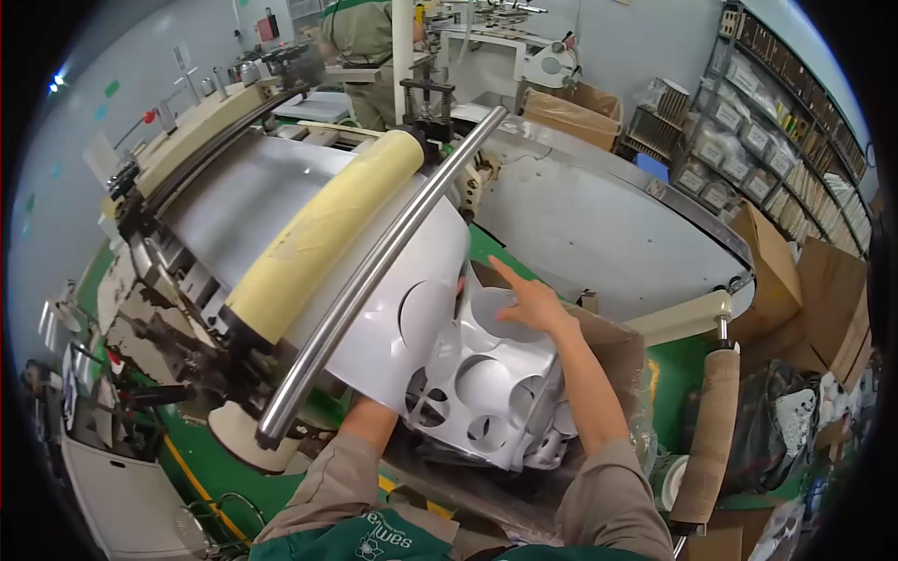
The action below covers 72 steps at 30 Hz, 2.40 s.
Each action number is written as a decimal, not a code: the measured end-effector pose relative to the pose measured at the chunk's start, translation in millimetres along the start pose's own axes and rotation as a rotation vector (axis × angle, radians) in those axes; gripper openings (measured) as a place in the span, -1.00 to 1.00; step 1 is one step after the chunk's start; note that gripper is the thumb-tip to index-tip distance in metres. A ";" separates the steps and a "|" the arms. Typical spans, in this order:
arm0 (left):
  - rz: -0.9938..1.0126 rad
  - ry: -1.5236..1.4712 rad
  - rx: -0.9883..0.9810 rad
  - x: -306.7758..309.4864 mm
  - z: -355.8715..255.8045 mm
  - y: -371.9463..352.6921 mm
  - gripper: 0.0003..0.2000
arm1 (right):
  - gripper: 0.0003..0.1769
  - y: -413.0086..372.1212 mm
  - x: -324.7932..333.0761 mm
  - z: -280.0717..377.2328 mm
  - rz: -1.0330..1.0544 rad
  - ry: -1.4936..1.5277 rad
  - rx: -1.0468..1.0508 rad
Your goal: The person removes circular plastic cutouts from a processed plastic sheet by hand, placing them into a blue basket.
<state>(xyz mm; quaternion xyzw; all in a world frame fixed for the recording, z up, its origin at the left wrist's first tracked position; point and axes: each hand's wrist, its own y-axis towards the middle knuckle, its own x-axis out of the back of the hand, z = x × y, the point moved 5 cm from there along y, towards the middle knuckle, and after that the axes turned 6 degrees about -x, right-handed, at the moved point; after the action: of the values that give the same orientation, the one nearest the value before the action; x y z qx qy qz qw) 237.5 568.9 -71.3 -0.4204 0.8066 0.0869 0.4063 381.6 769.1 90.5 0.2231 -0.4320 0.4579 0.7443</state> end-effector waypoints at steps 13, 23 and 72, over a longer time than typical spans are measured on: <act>0.238 -0.473 0.003 -36.7 -31.4 -81.8 -0.51 | -0.58 -138.7 -54.5 -142.5 -0.203 0.503 -0.447; -0.100 0.677 -0.271 -46.2 -38.5 -157.5 -0.74 | -0.16 -146.6 -33.2 20.1 0.053 0.677 -0.022; -0.156 0.496 -0.263 -77.0 -56.9 -171.7 -0.84 | -0.60 -109.2 -37.5 51.5 0.079 1.384 -0.059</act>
<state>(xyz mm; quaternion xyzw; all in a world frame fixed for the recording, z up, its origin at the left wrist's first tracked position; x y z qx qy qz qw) 357.3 479.8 56.6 -0.5386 0.8284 0.0542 0.1441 446.8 660.7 92.8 -0.1566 0.1221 0.5095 0.8373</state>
